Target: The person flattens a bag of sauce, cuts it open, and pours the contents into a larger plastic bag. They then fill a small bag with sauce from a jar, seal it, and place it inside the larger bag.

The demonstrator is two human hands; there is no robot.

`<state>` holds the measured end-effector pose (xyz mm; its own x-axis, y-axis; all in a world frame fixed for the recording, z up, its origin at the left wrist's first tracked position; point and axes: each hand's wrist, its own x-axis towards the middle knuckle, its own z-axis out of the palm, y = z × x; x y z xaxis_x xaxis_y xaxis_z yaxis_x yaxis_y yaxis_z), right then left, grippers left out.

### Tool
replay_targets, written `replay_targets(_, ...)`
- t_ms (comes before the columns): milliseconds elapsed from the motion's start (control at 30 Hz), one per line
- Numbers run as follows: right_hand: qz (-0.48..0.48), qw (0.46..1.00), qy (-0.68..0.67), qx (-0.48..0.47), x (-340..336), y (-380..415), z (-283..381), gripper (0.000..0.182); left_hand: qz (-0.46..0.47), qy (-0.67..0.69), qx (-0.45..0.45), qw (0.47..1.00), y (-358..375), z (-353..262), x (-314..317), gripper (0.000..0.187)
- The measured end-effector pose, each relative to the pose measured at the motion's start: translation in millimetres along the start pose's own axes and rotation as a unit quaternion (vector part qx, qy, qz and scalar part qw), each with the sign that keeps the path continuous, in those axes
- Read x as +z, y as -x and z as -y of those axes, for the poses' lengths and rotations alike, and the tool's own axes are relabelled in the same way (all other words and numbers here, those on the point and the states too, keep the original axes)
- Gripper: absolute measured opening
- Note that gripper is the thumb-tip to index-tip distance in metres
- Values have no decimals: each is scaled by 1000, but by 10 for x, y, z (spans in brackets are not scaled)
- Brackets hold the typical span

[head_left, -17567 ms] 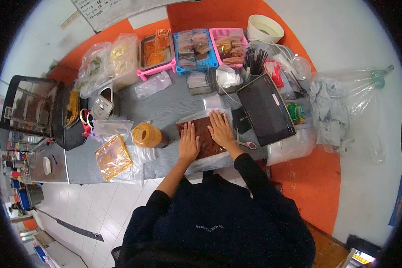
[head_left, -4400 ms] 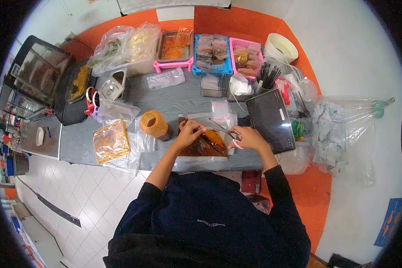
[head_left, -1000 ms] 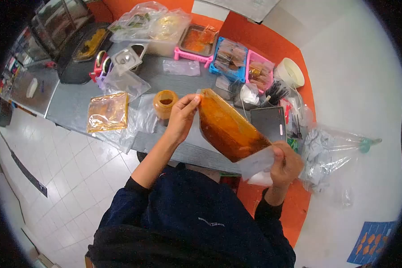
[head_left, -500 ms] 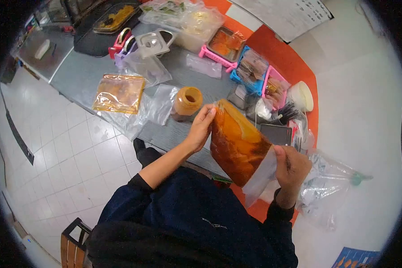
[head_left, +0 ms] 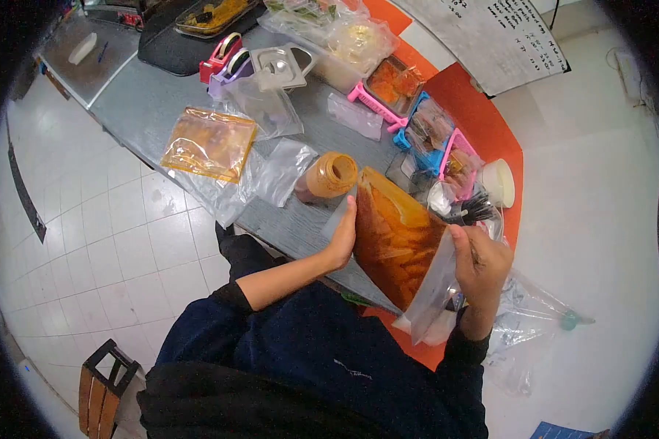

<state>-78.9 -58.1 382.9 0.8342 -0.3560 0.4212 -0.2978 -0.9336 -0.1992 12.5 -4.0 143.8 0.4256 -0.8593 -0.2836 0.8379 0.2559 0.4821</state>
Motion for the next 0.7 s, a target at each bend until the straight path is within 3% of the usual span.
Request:
replay_targets(500, 61, 998, -3, 28, 113, -331, 57, 18, -3, 85, -61, 994, 71, -23, 28, 78)
replay_targets(700, 70, 997, -1, 34, 140, -441, 104, 19, -47, 75, -53, 995, 114, -113, 125, 80)
